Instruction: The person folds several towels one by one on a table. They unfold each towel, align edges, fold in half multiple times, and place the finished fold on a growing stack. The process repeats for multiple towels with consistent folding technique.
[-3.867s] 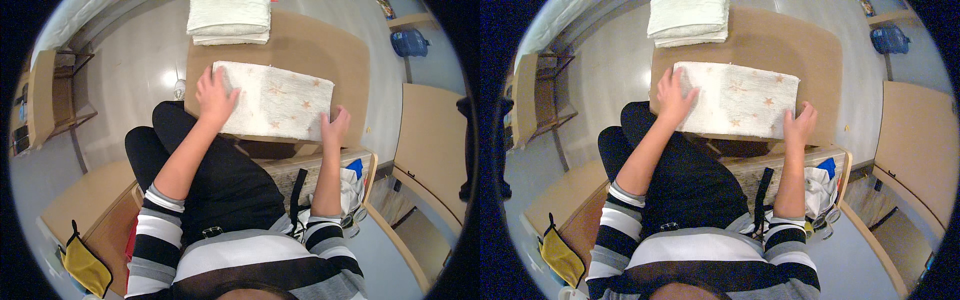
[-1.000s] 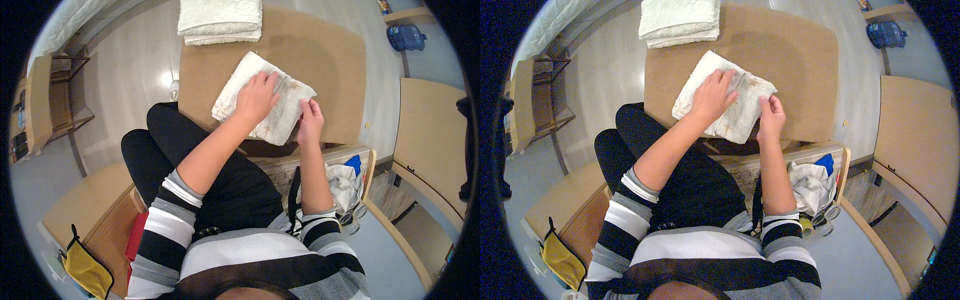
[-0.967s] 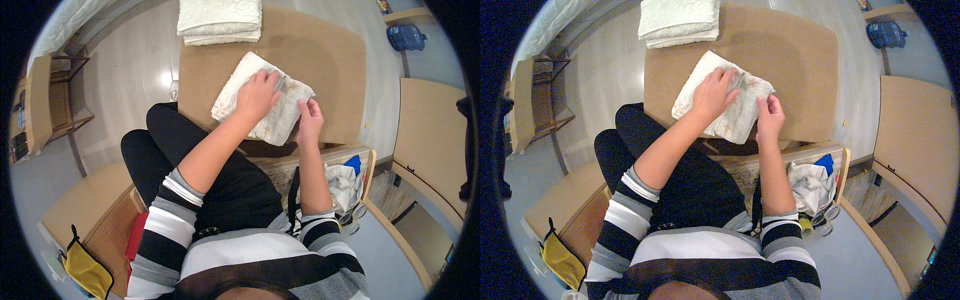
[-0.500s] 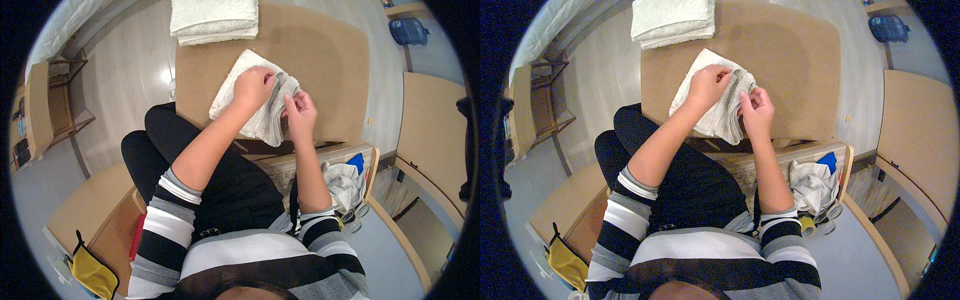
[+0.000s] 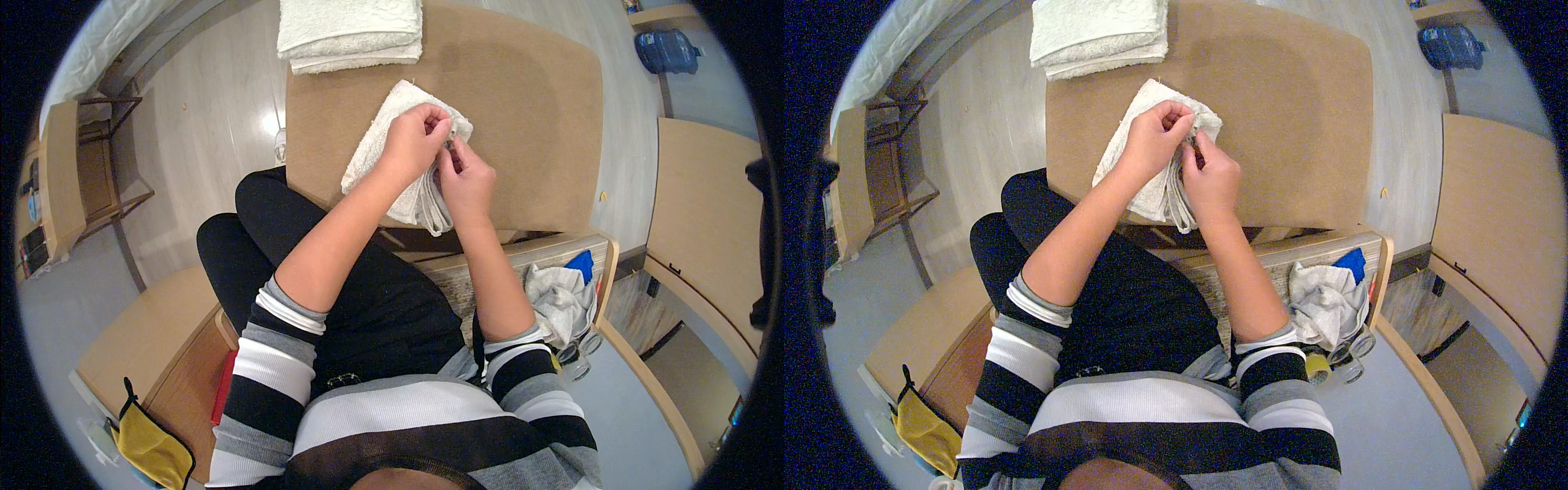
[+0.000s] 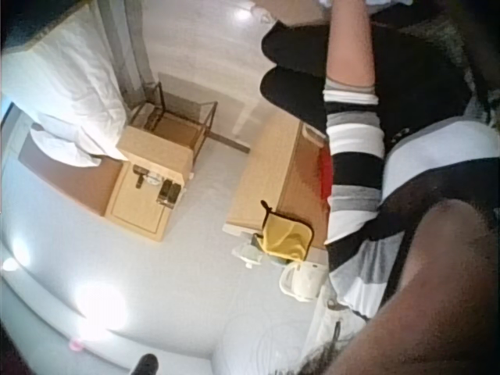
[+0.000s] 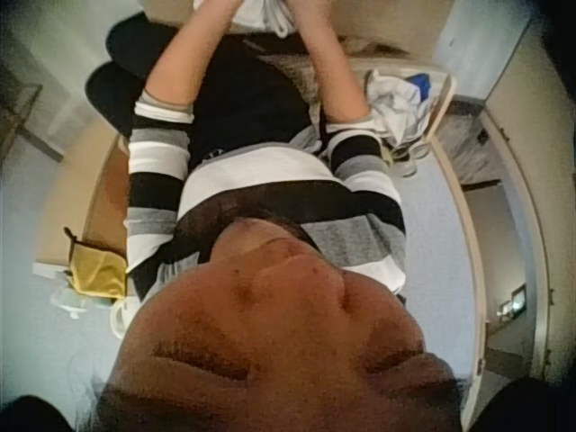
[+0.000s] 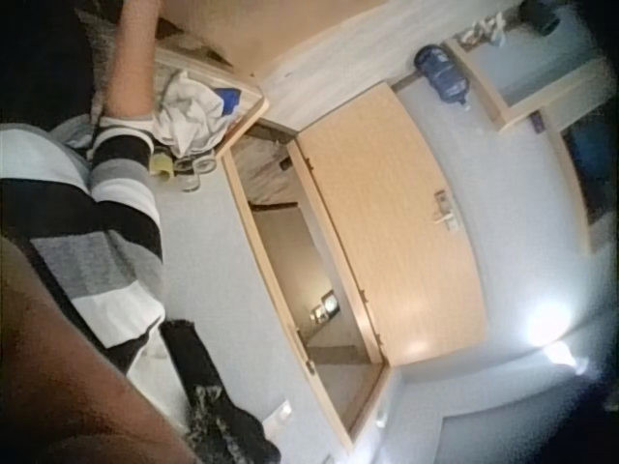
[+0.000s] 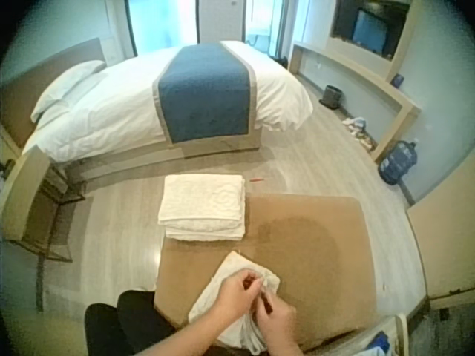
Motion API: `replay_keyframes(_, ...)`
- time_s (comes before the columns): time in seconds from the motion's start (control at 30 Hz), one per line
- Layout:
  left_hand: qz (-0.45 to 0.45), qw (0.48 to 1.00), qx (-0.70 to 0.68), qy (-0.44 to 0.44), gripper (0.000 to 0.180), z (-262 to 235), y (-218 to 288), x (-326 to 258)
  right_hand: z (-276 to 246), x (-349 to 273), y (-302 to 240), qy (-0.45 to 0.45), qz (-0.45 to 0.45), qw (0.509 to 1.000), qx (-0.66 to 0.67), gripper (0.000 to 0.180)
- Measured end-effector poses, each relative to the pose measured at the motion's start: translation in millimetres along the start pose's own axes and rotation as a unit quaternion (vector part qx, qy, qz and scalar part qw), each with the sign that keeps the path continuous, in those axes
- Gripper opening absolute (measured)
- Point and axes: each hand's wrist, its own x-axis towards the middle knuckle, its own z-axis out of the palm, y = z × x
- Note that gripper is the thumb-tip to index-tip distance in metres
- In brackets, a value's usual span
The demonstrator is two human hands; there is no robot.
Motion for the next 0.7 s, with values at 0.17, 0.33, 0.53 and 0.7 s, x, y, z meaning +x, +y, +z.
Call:
replay_keyframes(0.17,0.099,0.99,0.102,-0.005,0.014,-1,6,-11,2,5,2,-0.011,-0.091,0.994,-0.057,0.018)
replay_keyframes(0.33,0.073,0.982,0.174,0.016,0.017,-6,-1,-29,5,16,3,-0.064,0.057,0.992,0.096,0.034)
replay_keyframes(0.53,0.078,0.925,0.372,0.016,0.022,-20,-6,-73,-13,7,7,-0.149,0.181,0.949,0.209,0.055)
replay_keyframes(0.7,0.023,0.922,0.386,0.007,0.019,-31,-1,-95,-33,-29,6,-0.111,0.066,0.975,0.179,0.059)
